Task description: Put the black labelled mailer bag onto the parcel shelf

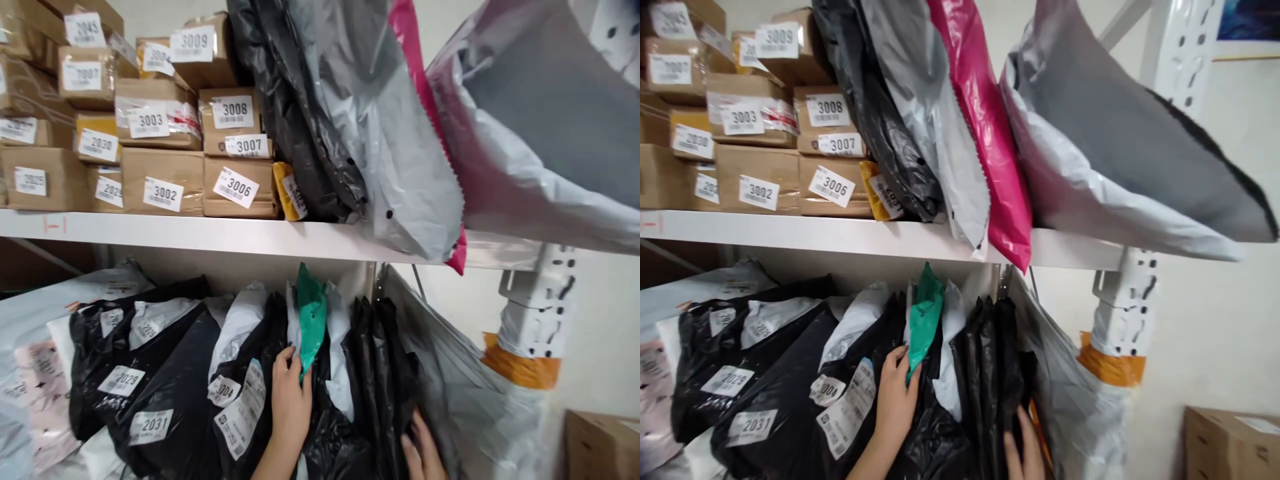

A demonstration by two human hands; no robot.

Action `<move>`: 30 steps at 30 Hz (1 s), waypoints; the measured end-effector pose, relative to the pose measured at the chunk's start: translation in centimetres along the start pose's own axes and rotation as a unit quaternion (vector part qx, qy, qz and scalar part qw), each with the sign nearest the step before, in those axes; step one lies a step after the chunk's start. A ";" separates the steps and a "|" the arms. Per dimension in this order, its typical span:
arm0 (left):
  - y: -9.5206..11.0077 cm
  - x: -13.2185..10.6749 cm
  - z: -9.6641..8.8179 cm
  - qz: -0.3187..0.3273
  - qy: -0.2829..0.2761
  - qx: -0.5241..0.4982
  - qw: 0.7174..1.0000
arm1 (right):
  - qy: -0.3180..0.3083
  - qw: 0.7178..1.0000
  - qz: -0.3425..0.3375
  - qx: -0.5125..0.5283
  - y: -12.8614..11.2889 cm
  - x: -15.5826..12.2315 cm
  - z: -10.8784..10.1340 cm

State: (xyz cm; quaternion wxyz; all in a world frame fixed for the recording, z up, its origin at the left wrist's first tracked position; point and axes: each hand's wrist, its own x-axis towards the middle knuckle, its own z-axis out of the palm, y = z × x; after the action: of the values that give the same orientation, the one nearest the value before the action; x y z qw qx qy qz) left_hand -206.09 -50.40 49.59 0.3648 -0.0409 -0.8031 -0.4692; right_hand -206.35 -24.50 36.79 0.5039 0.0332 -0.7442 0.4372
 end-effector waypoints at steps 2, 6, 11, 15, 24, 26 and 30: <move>-0.7 -1.1 0.2 -0.064 0.022 -0.090 0.994 | -0.009 0.997 -0.068 -0.023 -2.4 -2.3 0.4; -1.9 -3.3 0.6 -0.129 0.025 -0.174 0.976 | -0.059 0.966 -0.216 -0.131 -8.8 -4.9 3.1; -2.1 -4.8 0.2 -0.037 0.021 -0.025 0.999 | 0.037 0.971 -0.163 -0.169 -11.1 -0.8 5.2; -1.4 -3.8 1.2 -0.021 0.034 0.025 0.999 | 0.118 0.979 -0.120 -0.114 -9.7 4.2 4.2; 5.5 5.4 -4.9 0.040 0.016 0.002 0.999 | 0.079 0.983 -0.113 0.124 -16.0 10.2 4.1; 6.0 4.1 -5.7 0.066 -0.045 0.082 0.993 | 0.062 0.974 -0.132 0.175 -18.1 10.8 5.5; 2.4 -3.6 -3.0 0.121 0.004 0.244 0.962 | 0.094 0.950 0.028 0.298 -19.9 11.7 8.4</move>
State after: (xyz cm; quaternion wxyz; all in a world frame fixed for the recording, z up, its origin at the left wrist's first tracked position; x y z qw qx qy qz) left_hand -200.83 -50.40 49.99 0.4207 -0.0459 -0.8810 -0.2113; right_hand -208.41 -37.91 57.30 0.5265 0.1193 -0.5298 0.6541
